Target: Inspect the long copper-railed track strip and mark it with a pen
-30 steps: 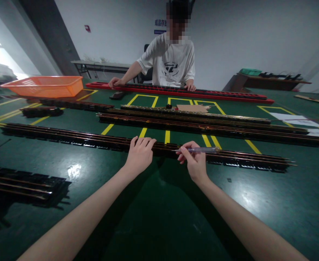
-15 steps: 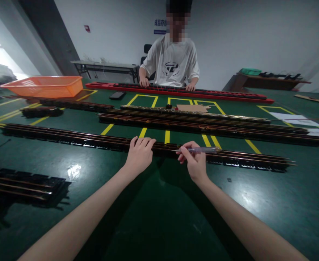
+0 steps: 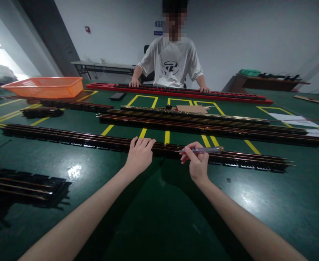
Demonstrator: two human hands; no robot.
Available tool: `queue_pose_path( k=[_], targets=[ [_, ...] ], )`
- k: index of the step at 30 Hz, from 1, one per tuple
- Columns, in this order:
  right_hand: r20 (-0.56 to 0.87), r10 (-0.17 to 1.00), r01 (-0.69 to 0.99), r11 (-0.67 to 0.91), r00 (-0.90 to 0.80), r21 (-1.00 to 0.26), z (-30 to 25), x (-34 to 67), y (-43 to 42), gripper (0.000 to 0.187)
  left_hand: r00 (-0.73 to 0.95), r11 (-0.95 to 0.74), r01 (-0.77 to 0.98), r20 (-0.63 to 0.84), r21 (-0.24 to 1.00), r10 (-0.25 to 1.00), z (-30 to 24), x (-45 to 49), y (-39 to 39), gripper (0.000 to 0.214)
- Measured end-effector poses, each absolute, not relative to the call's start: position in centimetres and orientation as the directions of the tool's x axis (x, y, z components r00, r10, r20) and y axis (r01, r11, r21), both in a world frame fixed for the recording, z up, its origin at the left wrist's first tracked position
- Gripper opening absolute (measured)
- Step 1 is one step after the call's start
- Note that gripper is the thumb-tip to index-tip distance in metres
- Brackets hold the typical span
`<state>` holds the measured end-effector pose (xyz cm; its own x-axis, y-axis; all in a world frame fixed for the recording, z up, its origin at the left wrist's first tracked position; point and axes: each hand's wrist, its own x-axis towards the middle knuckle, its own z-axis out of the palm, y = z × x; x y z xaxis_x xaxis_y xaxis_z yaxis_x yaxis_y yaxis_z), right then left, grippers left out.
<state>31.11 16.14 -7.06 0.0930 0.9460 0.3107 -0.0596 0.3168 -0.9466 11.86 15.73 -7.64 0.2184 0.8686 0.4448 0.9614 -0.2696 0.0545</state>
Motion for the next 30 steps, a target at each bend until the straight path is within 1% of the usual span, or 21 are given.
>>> queue_pose_path(
  k=[3,9,15,23,30],
  targets=[
    [0.298,0.948,-0.059,0.306,0.107,-0.95,-7.0,31.1,16.1,0.014,0.217,-0.272,0.96,0.434,0.068,0.875,-7.6,11.8,15.7,0.037],
    [0.327,0.944,-0.047,0.329,0.046,-0.943,-7.0,31.3,16.2,0.014,0.211,-0.267,0.961,0.43,0.072,0.878,-7.6,11.8,15.7,0.037],
    [0.319,0.947,-0.062,0.32,0.021,-0.945,-7.1,31.6,16.4,0.016,0.213,-0.264,0.962,0.426,0.064,0.879,-7.5,11.9,15.6,0.038],
    [0.331,0.939,0.01,0.333,-0.092,-0.943,-7.1,32.4,16.9,0.018,0.218,-0.286,0.951,0.402,0.117,0.889,-7.6,11.6,16.0,0.038],
    [0.341,0.934,0.002,0.343,-0.112,-0.939,-7.2,32.5,17.4,0.021,0.207,-0.274,0.952,0.376,0.135,0.903,-7.5,11.5,16.4,0.039]
  ],
)
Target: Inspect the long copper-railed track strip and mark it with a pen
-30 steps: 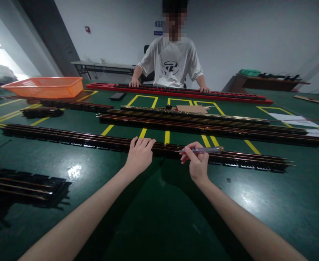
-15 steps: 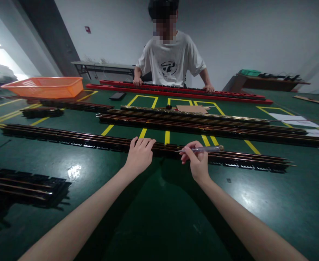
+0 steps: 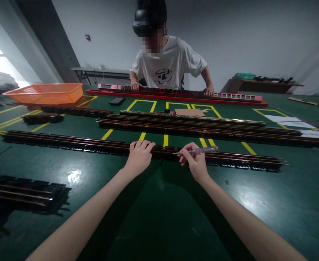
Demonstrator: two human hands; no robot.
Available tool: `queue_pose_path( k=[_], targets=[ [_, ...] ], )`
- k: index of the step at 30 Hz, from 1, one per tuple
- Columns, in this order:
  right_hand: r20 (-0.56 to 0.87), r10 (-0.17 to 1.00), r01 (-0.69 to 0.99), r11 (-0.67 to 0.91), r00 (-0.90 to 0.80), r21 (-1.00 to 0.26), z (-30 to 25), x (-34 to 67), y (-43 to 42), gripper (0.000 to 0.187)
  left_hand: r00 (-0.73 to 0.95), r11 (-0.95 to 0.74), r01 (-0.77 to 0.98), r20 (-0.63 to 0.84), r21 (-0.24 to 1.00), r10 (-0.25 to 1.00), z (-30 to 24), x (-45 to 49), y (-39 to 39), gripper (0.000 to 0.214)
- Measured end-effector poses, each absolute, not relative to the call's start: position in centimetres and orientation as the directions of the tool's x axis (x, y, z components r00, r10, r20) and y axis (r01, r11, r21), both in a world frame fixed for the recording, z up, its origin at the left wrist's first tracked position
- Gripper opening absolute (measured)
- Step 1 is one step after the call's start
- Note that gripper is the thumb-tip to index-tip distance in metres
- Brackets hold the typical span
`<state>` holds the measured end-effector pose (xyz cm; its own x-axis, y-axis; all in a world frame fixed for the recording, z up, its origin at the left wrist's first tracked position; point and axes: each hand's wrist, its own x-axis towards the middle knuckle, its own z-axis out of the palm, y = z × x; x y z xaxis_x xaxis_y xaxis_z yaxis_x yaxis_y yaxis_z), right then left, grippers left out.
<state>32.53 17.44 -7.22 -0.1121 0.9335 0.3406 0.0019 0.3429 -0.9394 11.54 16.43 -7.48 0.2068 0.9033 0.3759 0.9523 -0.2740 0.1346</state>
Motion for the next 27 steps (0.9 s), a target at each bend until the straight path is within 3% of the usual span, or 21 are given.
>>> queue_pose_path(
  k=[8,19,27],
  targets=[
    [0.341,0.91,0.037,0.359,-0.236,-0.933,-6.9,33.5,18.2,0.023,0.204,-0.271,0.952,0.364,0.142,0.909,-7.7,11.5,17.5,0.042],
    [0.354,0.903,0.081,0.382,-0.245,-0.921,-7.3,33.8,18.7,0.025,0.105,-0.176,0.975,0.421,0.132,0.901,-7.4,13.3,17.5,0.036],
    [0.36,0.906,0.11,0.391,-0.225,-0.914,-7.3,33.9,18.6,0.021,0.127,-0.18,0.981,0.452,0.077,0.883,-7.7,13.4,17.5,0.052]
  ],
)
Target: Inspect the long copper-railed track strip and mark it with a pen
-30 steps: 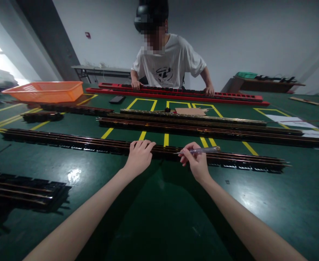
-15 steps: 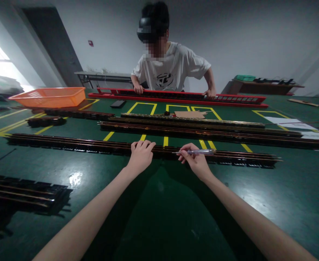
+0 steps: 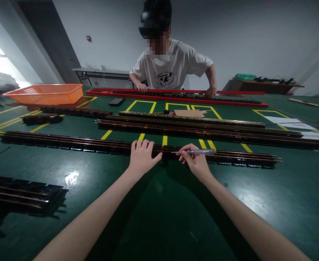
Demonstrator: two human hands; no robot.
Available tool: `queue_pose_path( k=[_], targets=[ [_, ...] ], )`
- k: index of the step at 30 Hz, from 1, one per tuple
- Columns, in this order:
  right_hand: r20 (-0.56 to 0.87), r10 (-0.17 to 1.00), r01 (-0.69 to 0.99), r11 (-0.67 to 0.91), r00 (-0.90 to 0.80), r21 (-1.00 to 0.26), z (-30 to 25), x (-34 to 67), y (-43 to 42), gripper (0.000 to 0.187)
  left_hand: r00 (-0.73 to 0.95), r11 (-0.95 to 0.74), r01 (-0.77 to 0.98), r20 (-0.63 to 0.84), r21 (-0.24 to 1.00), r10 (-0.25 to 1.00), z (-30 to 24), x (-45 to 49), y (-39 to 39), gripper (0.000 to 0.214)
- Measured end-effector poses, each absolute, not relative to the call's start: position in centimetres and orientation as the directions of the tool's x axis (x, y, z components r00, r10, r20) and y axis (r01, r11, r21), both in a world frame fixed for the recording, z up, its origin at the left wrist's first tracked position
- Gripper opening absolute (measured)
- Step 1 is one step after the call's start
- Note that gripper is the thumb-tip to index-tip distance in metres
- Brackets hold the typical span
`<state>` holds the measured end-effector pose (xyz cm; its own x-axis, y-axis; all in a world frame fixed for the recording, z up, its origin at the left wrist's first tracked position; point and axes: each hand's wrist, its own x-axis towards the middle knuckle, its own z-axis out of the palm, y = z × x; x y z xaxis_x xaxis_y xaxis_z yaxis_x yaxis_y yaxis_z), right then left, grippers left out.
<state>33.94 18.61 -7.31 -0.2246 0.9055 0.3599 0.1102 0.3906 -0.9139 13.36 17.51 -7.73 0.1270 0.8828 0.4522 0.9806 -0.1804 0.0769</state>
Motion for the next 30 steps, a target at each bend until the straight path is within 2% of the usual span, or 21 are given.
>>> queue_pose_path(
  k=[21,30],
  targets=[
    [0.362,0.921,0.039,0.371,-0.146,-0.928,-7.35,34.11,18.32,0.024,0.126,-0.158,0.987,0.479,0.026,0.869,-8.02,13.5,17.42,0.048],
    [0.342,0.928,0.15,0.363,-0.146,-0.92,-7.18,34.2,18.21,0.024,0.125,-0.162,0.986,0.481,0.036,0.868,-8.05,13.5,17.47,0.049]
  ],
)
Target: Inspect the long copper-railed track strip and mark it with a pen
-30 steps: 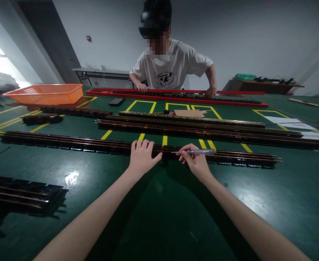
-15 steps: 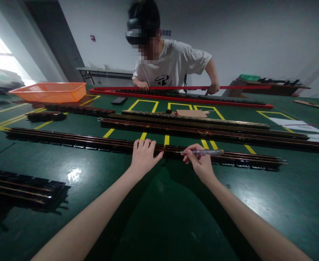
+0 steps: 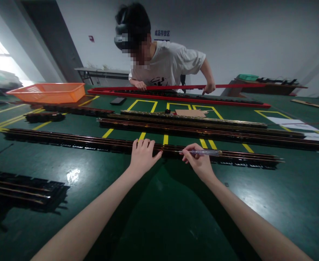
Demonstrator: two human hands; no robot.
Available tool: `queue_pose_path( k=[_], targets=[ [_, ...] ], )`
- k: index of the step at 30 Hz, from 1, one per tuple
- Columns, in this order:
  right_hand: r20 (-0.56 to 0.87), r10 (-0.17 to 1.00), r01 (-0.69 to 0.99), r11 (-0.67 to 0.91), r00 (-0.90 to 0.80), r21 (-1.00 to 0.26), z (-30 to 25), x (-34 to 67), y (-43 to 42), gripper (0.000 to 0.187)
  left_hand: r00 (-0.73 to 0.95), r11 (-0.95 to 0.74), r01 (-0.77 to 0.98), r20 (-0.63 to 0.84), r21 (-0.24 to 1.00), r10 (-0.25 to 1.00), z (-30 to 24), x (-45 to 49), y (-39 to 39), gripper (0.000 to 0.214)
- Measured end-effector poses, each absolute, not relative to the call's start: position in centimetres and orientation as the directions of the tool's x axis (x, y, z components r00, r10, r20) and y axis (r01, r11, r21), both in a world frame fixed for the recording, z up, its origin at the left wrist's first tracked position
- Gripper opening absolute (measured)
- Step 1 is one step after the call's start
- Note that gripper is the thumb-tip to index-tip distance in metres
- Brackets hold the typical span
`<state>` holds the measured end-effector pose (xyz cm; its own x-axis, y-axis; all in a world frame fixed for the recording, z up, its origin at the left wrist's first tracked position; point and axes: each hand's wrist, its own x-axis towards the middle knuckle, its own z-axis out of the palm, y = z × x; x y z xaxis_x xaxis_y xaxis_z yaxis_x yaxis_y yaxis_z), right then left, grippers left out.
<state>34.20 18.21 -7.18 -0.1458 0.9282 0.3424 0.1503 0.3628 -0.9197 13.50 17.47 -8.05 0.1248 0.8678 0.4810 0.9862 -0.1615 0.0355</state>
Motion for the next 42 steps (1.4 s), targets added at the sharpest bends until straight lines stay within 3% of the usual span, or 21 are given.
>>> queue_pose_path(
  k=[42],
  targets=[
    [0.349,0.925,0.186,0.373,-0.152,-0.909,-6.99,34.2,18.11,0.023,0.13,-0.174,0.983,0.472,0.051,0.872,-7.9,13.4,17.33,0.05]
  ],
)
